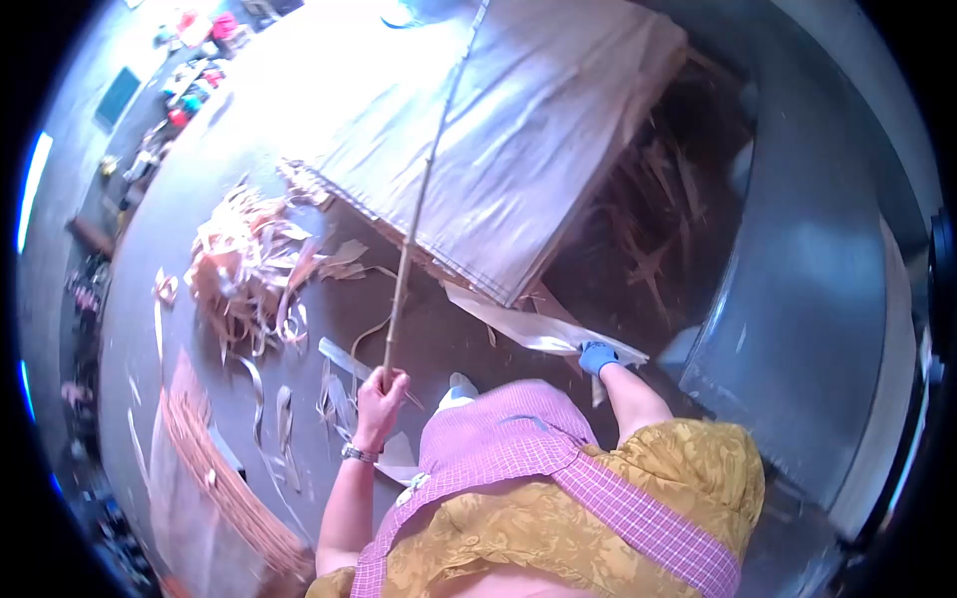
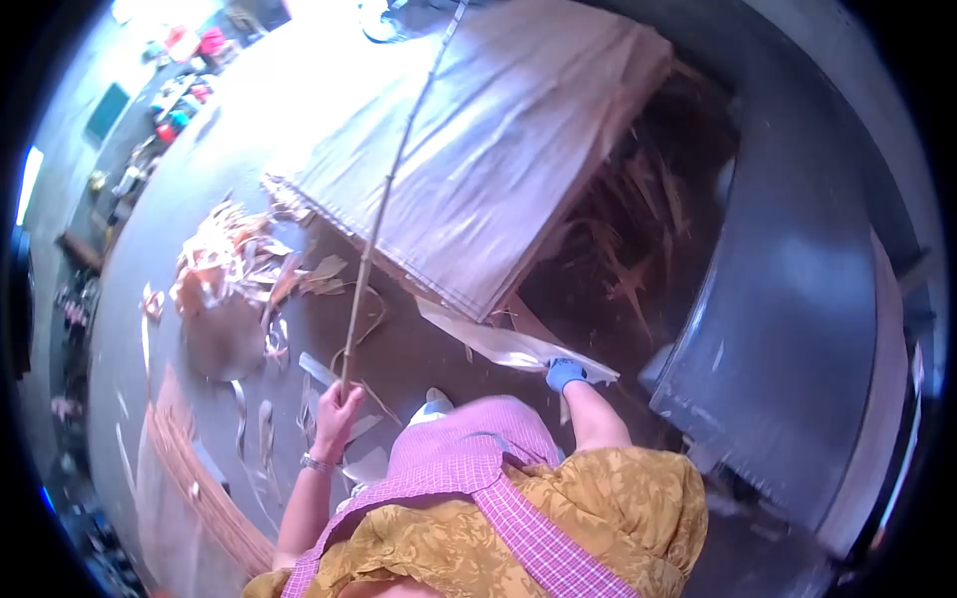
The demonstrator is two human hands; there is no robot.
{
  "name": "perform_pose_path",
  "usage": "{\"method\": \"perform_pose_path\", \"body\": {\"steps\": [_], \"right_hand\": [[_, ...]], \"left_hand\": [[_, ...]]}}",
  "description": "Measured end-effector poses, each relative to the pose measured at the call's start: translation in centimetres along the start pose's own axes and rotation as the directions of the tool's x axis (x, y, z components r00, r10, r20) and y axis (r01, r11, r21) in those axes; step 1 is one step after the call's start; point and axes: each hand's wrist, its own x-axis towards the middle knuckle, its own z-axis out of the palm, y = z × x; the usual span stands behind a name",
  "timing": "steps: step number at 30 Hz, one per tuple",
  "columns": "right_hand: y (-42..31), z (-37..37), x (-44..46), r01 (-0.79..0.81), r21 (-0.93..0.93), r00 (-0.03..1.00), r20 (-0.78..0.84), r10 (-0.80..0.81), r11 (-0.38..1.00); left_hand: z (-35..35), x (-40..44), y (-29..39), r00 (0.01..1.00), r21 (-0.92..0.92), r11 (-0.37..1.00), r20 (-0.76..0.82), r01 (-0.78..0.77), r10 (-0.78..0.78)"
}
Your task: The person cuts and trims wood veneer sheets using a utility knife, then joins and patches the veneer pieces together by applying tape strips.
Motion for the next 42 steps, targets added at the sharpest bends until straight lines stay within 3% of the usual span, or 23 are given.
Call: {"method": "perform_pose_path", "body": {"steps": [2, 3, 4, 7, 10, 13, 14, 17, 20, 21, 23, 25, 26, 27, 28, 30, 33, 35, 36, 37, 39, 40, 42], "right_hand": [[-0.5, 1.3, 2.1, 0.027, -0.239, 0.924, 0.376, 0.067, 0.971], [-1.5, 0.9, 3.4, 0.006, -0.289, 0.896, 0.427, 0.124, 0.957], [-3.4, -1.4, 4.3, 0.011, -0.221, 0.912, 0.403, 0.081, 0.975], [-8.1, -2.3, 13.2, -0.064, 0.162, 0.997, -0.035, 0.071, 0.985], [-14.4, -6.2, 22.3, -0.186, 0.542, 0.893, -0.255, 0.371, 0.819], [-20.0, -8.7, 31.0, -0.371, 0.724, 0.743, -0.145, 0.654, 0.582], [-21.8, -8.1, 33.4, -0.359, 0.727, 0.666, -0.24, 0.706, 0.586], [-24.6, -8.0, 35.7, -0.379, 0.794, 0.61, -0.172, 0.774, 0.475], [-26.0, -7.1, 36.3, -0.297, 0.775, 0.606, -0.298, 0.737, 0.557], [-26.4, -8.5, 35.2, -0.3, 0.781, 0.662, -0.243, 0.71, 0.547], [-28.5, -10.3, 35.1, -0.187, 0.82, 0.565, -0.361, 0.742, 0.541], [-30.1, -12.3, 35.3, -0.015, 0.903, 0.642, -0.321, 0.696, 0.43], [-31.2, -13.8, 35.4, 0.161, 0.905, 0.652, -0.397, 0.645, 0.394], [-32.4, -15.8, 35.9, 0.194, 0.911, 0.697, -0.389, 0.603, 0.363], [-34.0, -17.7, 36.5, 0.33, 0.88, 0.673, -0.473, 0.569, 0.34], [-37.2, -20.1, 38.5, 0.447, 0.862, 0.717, -0.505, 0.48, 0.24], [-41.6, -24.4, 41.8, 0.578, 0.732, 0.622, -0.681, 0.387, 0.36], [-43.5, -26.2, 44.2, 0.538, 0.757, 0.749, -0.631, 0.201, 0.371], [-44.2, -27.0, 45.9, 0.506, 0.76, 0.792, -0.597, 0.13, 0.409], [-45.1, -27.1, 47.8, 0.474, 0.759, 0.831, -0.553, 0.057, 0.447], [-46.1, -24.6, 53.3, 0.45, 0.846, 0.887, -0.459, -0.039, 0.286], [-46.1, -25.9, 53.7, 0.279, 0.832, 0.954, -0.298, -0.036, 0.48], [-46.1, -29.2, 54.5, 0.076, 0.78, 0.996, -0.033, -0.079, 0.621]], "left_hand": [[-1.1, 7.9, -0.5, 0.997, -0.058, 0.997, 0.063, -0.042, 0.046], [-1.7, 11.8, 0.1, 0.988, -0.142, 0.987, 0.143, 0.08, -0.059], [-2.0, 15.5, -0.1, 0.984, -0.155, 0.985, 0.171, 0.071, -0.044], [-1.5, 26.4, -1.7, 0.954, -0.233, 0.96, 0.287, 0.155, -0.085], [0.5, 35.4, -3.0, 0.928, -0.281, 0.939, 0.362, 0.201, -0.09], [2.0, 42.8, -4.7, 0.916, -0.187, 0.972, 0.398, 0.143, -0.058], [2.2, 44.6, -5.0, 0.909, -0.196, 0.967, 0.412, 0.161, -0.068], [2.1, 49.2, -5.7, 0.889, -0.113, 0.978, 0.446, 0.174, -0.107], [1.6, 53.1, -7.5, 0.885, -0.065, 0.993, 0.462, 0.102, -0.061], [1.4, 53.7, -7.4, 0.88, -0.046, 0.991, 0.467, 0.123, -0.087], [1.5, 55.4, -7.3, 0.87, -0.018, 0.987, 0.474, 0.159, -0.132], [1.8, 56.9, -10.2, 0.865, -0.021, 0.989, 0.489, 0.143, -0.115], [2.3, 57.8, -11.1, 0.859, -0.04, 0.989, 0.502, 0.142, -0.103], [2.8, 58.7, -12.3, 0.853, -0.059, 0.988, 0.513, 0.141, -0.091], [3.1, 59.7, -14.8, 0.817, -0.093, 0.963, 0.554, 0.253, -0.161], [3.7, 61.8, -16.2, 0.774, 0.138, 0.982, 0.606, 0.128, -0.186], [4.6, 64.6, -18.7, 0.709, 0.358, 0.934, 0.655, 0.012, -0.26], [4.9, 66.5, -20.3, 0.653, 0.43, 0.902, 0.675, 0.031, -0.344], [5.1, 67.2, -23.7, 0.632, 0.331, 0.94, 0.747, -0.082, -0.207], [4.9, 67.8, -24.4, 0.587, 0.339, 0.936, 0.779, -0.098, -0.221], [4.4, 68.9, -25.2, 0.489, 0.352, 0.928, 0.835, -0.124, -0.252], [4.1, 69.1, -24.1, 0.462, 0.361, 0.931, 0.836, -0.054, -0.297], [3.9, 69.2, -25.1, 0.512, 0.317, 0.948, 0.813, 0.009, -0.277]]}}
